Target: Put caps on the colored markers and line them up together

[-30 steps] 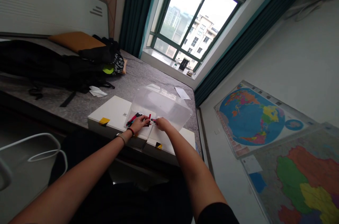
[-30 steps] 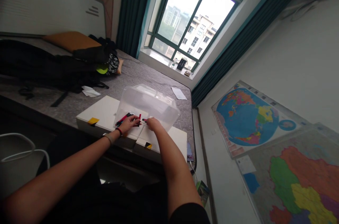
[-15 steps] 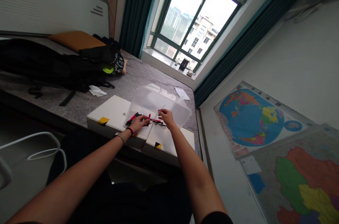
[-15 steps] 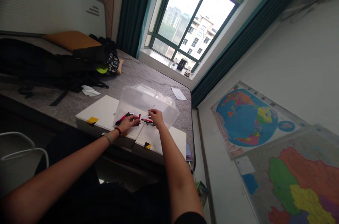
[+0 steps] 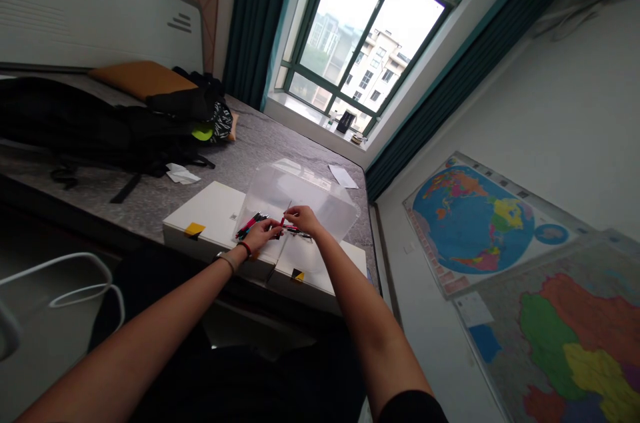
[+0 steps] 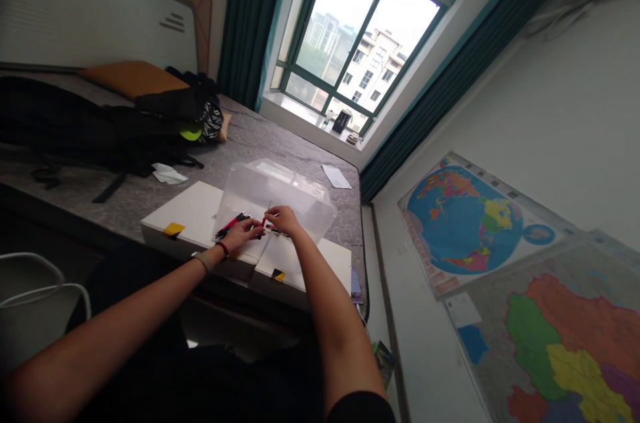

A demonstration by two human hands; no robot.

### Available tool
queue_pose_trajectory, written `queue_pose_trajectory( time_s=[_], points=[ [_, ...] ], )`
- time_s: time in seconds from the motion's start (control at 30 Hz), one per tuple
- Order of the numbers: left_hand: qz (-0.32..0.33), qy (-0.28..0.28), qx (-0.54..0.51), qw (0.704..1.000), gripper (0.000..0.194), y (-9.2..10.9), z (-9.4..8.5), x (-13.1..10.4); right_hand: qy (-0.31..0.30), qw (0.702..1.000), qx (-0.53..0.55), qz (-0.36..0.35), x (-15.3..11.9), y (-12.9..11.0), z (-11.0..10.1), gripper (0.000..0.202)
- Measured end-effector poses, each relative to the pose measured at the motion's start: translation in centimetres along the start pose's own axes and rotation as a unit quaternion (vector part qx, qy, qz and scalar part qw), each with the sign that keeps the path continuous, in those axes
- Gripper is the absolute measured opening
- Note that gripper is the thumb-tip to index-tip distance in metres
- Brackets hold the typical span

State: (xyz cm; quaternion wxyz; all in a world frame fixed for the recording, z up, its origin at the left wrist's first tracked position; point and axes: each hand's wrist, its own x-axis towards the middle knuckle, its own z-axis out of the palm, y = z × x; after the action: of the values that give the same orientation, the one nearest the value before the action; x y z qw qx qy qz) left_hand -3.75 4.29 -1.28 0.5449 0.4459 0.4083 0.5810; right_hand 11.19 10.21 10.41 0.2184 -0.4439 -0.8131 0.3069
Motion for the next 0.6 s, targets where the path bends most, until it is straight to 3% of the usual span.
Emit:
queue_pose_trajectory(
  time_s=[0.13,0.27,0.43,0.6],
  points=[
    [0.004,-0.001,-0.012,1.000,0.038,0.1,0.2,0.0,-0.006,0.983,-0.183,0.033,0.0,-0.3,-2.3,0.027],
    [0.003,0.000,-0.032,0.999,0.039,-0.2,0.3,0.1,-0.104,0.907,-0.381,0.147,-0.7,0.2,-3.4,0.024],
    [0.010,0.000,0.000,1.000,0.040,-0.7,-0.1,0.4,-0.143,0.878,-0.422,0.173,-2.7,1.4,-1.8,0.031],
    [0.003,-0.004,0.008,1.000,0.040,-0.6,-0.2,0.4,-0.167,0.869,-0.434,0.167,-3.3,2.3,-0.7,0.032]
  ],
)
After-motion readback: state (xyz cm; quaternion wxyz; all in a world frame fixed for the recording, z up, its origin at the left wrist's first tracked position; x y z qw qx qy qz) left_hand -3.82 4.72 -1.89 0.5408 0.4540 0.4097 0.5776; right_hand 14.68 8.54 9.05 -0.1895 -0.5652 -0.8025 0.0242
